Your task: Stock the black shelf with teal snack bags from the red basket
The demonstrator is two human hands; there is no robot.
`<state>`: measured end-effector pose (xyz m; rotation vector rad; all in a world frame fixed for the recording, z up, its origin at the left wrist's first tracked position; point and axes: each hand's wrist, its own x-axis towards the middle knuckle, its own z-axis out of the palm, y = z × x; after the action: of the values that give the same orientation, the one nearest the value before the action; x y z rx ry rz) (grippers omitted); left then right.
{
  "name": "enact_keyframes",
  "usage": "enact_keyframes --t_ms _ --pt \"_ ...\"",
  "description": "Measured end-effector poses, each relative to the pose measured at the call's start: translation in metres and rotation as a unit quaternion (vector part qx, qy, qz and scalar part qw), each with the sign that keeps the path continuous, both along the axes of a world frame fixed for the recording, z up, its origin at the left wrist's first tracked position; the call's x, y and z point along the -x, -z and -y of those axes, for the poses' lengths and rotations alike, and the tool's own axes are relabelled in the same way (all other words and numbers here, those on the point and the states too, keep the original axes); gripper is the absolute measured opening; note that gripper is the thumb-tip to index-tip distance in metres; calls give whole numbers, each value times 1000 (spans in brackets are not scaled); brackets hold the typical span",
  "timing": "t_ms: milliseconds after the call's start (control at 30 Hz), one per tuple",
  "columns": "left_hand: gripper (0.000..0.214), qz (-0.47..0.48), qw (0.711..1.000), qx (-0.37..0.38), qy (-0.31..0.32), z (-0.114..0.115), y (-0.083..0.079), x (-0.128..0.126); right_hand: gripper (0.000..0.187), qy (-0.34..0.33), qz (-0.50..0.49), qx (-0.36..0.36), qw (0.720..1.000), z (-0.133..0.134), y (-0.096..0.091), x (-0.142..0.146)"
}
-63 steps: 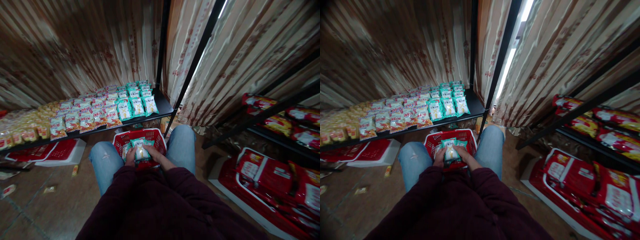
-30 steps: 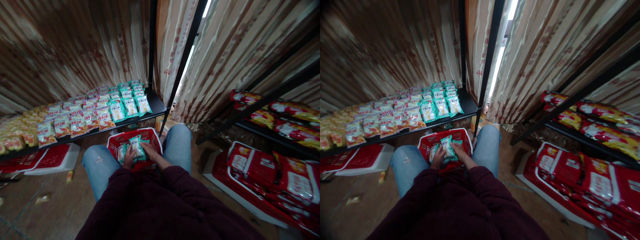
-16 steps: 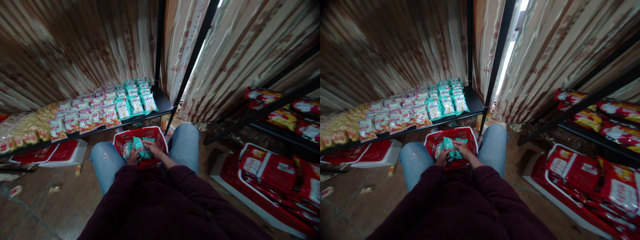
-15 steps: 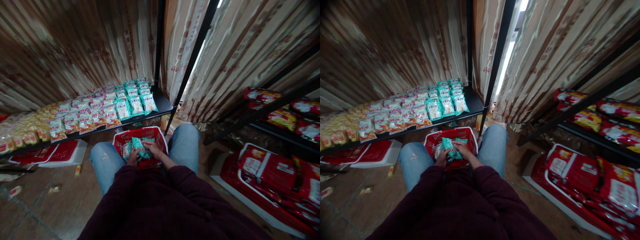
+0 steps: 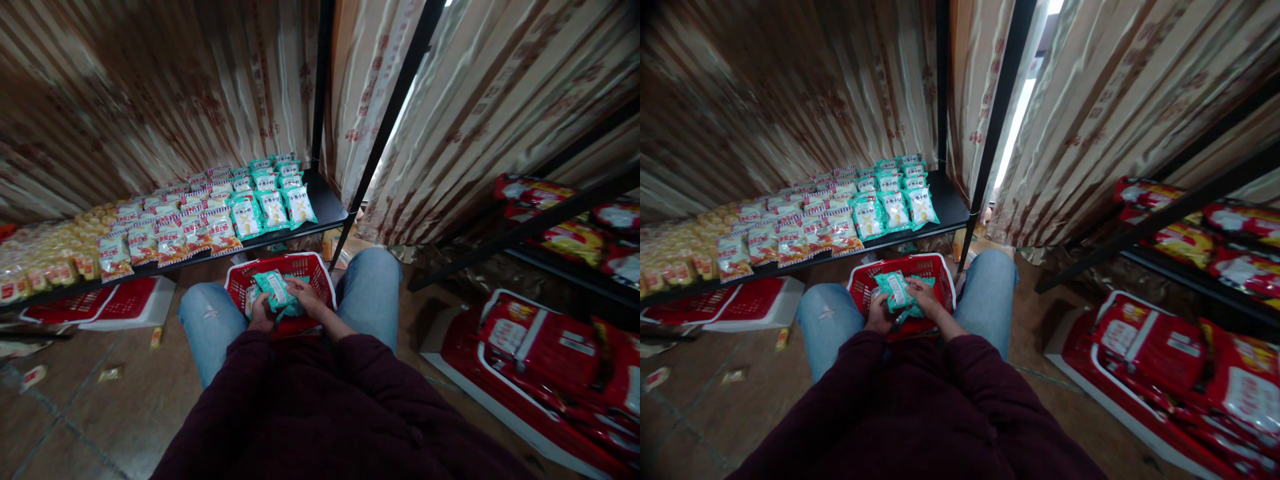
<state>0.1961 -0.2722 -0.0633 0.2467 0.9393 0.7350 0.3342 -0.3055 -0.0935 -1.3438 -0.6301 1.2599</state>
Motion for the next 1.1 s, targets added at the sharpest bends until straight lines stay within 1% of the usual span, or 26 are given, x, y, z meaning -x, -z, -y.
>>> enact_keyframes --t_ms 67,167,267,333,400,467,533,633,700,800,867,967,1033,1100 --pt "34 11 1000 -3 7 0 -2 0 45 0 -17 2 1000 0 -3 0" --pt "35 6 1000 -6 7 1 -5 0 42 13 -5 10 1000 0 -6 0" --pt "35 -11 1000 -17 -5 3 -5 -2 37 26 54 5 998 1 -6 -1" --pt "33 -35 999 -15 -7 4 -3 -3 33 12 109 -13 994 2 -4 -2" --pt "33 -90 996 -19 -6 5 0 -4 31 -12 128 -23 991 3 -1 -2" --pt "38 -100 995 -30 -2 6 2 -6 36 -38 133 -16 990 4 1 -1" --pt "43 -101 994 -49 8 7 1 -6 38 -49 160 -4 986 5 2 1" --pt "47 -110 992 -49 32 8 -1 -6 43 -54 194 -14 979 7 -1 3" --pt "49 -119 990 -52 48 8 -1 -5 48 -52 204 -5 978 9 -4 4" --pt "54 -142 985 -78 57 6 3 -4 55 -44 191 46 980 9 -10 3" --pt "54 -158 983 -81 46 4 6 -5 57 -31 158 64 985 8 -15 3" --pt "48 -151 986 -58 30 3 8 -7 59 -21 92 44 995 7 -26 2" --pt "41 -114 992 -40 37 4 8 -8 60 -23 58 33 997 7 -30 1" --pt "36 -73 996 -30 43 6 7 -9 63 -21 39 33 998 6 -31 -1"
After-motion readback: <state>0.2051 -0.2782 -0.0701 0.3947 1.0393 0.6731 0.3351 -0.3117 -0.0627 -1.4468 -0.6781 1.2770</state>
